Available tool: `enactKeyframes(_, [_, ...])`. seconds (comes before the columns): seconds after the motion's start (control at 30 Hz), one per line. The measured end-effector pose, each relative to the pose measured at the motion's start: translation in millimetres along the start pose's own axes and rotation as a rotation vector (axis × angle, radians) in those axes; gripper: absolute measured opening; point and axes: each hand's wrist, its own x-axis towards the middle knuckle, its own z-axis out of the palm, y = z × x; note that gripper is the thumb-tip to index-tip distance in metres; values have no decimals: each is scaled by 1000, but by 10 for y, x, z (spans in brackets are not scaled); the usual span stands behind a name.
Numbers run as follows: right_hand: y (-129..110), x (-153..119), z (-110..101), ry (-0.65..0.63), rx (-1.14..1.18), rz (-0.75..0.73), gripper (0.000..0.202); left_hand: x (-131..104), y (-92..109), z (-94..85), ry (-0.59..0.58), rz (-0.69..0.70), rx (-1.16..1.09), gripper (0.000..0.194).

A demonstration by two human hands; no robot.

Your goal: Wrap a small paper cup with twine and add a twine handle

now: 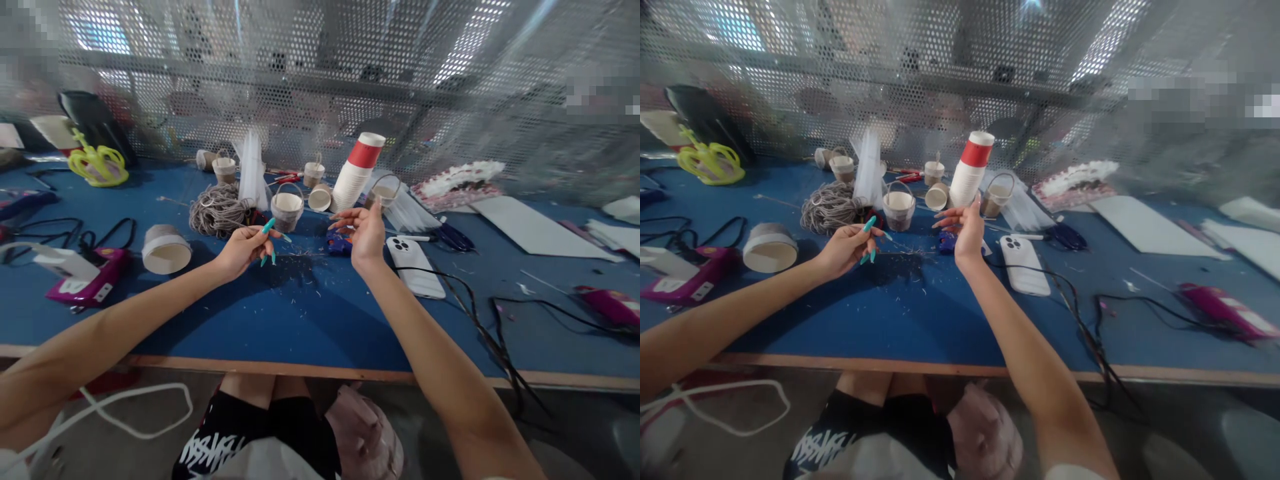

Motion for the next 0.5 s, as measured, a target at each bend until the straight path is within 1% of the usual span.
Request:
enactKeyframes(0.1, [-3, 30, -14, 5, 21, -2, 72, -17, 48, 136, 25, -22, -45, 21])
enactKeyframes(0.2, [-6, 39, -3, -19, 45, 8, 73, 15, 93, 364, 25, -64, -117, 28])
enactKeyframes(0.3, [18, 57, -1, -32, 64, 34, 74, 122, 155, 656, -31, -63, -221, 31])
enactKeyframes(0.4, [81, 85, -22, -44, 75, 43, 71, 267, 236, 976, -101, -19, -328, 34])
enactKeyframes(0.5, [166, 111, -53, -72, -5, -12, 67, 401, 307, 1288, -146, 4, -437, 30])
